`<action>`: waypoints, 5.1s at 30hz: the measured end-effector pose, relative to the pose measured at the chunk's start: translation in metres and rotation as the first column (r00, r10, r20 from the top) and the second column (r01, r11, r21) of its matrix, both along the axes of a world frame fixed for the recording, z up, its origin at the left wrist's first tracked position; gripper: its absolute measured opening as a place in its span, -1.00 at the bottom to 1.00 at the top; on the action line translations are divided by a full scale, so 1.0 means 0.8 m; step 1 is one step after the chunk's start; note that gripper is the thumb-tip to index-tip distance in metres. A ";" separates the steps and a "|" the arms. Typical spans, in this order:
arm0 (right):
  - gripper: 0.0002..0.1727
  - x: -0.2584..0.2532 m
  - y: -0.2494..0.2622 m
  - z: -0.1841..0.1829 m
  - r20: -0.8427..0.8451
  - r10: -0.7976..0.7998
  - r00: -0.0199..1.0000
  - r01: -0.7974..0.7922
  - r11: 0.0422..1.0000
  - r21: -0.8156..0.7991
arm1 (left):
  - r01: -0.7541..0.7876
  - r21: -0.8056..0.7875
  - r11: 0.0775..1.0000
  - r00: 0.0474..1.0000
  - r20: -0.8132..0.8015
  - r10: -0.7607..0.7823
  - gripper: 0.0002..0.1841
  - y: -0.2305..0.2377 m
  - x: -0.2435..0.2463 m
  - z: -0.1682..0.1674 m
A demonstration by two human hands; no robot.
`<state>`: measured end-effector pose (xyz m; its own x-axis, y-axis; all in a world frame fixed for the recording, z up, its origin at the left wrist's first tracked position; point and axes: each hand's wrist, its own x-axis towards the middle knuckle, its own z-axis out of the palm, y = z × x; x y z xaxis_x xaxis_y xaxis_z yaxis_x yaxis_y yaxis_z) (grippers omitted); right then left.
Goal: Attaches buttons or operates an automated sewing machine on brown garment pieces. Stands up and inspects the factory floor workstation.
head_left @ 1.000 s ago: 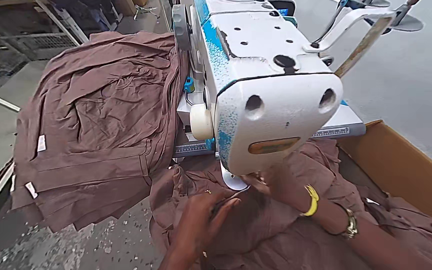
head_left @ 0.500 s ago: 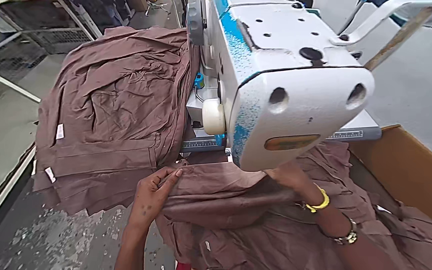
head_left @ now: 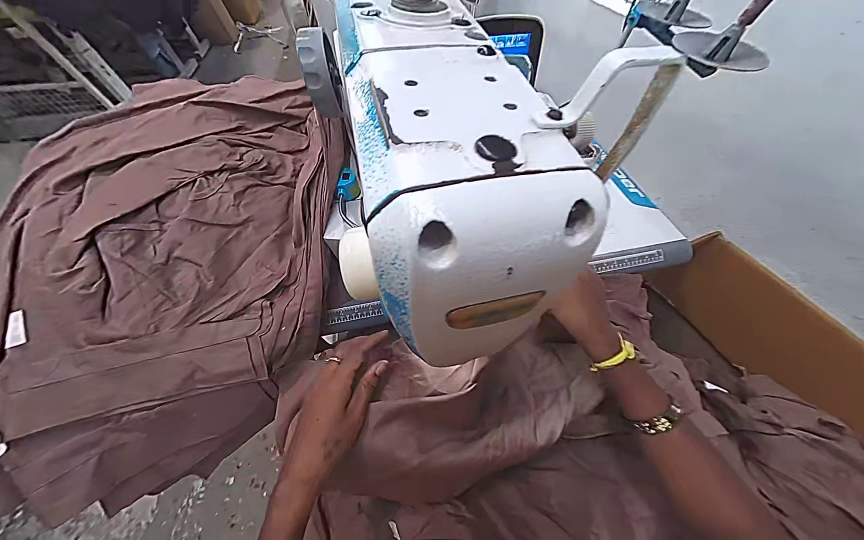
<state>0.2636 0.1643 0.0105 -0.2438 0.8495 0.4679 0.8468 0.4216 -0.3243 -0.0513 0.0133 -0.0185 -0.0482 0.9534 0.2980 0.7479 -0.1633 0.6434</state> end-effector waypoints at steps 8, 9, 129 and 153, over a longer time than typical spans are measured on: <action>-0.78 -0.021 0.025 -0.017 0.124 0.050 0.991 -0.056 0.997 0.044 | 0.075 -0.250 0.965 0.911 0.410 0.036 -0.37 0.025 0.056 0.022; -0.81 -0.019 0.023 -0.020 0.103 0.062 0.993 -0.068 0.996 0.058 | 0.071 -0.240 0.968 0.892 0.449 0.046 -0.36 0.025 0.059 0.017; -0.68 -0.054 -0.115 -0.009 -0.600 0.160 0.784 -0.400 0.869 -0.291 | 0.173 -0.337 0.925 0.878 0.478 0.011 -0.88 0.038 0.039 0.057; -0.76 -0.006 0.026 -0.011 0.159 0.154 0.975 -0.168 0.983 0.077 | 0.219 -0.299 0.929 0.774 0.633 0.021 -0.87 0.031 0.040 0.035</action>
